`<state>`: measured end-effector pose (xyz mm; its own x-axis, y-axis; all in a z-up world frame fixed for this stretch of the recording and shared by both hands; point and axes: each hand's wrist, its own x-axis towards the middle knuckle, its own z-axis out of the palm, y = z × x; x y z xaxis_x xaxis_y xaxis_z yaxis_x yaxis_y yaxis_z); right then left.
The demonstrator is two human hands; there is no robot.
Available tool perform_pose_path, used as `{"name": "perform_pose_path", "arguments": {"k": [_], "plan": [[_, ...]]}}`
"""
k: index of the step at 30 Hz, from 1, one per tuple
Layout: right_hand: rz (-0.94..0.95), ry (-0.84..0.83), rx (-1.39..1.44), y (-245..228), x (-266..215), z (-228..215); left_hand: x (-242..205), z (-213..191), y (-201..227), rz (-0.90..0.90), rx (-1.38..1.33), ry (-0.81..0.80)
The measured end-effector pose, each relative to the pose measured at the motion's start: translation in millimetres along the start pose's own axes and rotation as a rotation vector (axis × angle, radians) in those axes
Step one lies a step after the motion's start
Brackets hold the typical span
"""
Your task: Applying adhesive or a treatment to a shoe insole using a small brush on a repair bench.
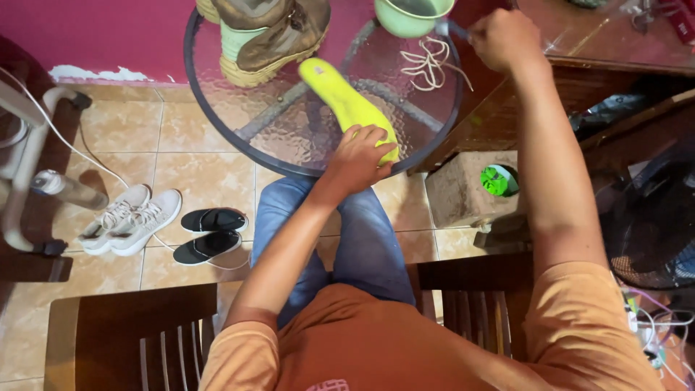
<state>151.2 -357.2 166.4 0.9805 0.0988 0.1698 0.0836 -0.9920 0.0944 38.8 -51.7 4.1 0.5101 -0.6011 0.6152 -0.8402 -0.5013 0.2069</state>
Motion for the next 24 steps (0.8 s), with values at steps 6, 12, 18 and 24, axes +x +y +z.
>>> {"name": "perform_pose_path", "arguments": {"k": [6, 12, 18, 24], "plan": [[-0.044, 0.087, 0.417, -15, -54, -6, -29, 31, -42, -0.017, 0.005, -0.016], [0.0, 0.235, 0.683, -77, -121, 63, -55, -23, -69, -0.34, 0.079, 0.046], [0.021, 0.224, 0.597, -147, -178, 114, -52, -55, -80, -0.406, -0.046, 0.108], [0.084, 0.244, 0.664, -139, -171, 95, -52, -62, -65, -0.455, 0.021, 0.154]]}}
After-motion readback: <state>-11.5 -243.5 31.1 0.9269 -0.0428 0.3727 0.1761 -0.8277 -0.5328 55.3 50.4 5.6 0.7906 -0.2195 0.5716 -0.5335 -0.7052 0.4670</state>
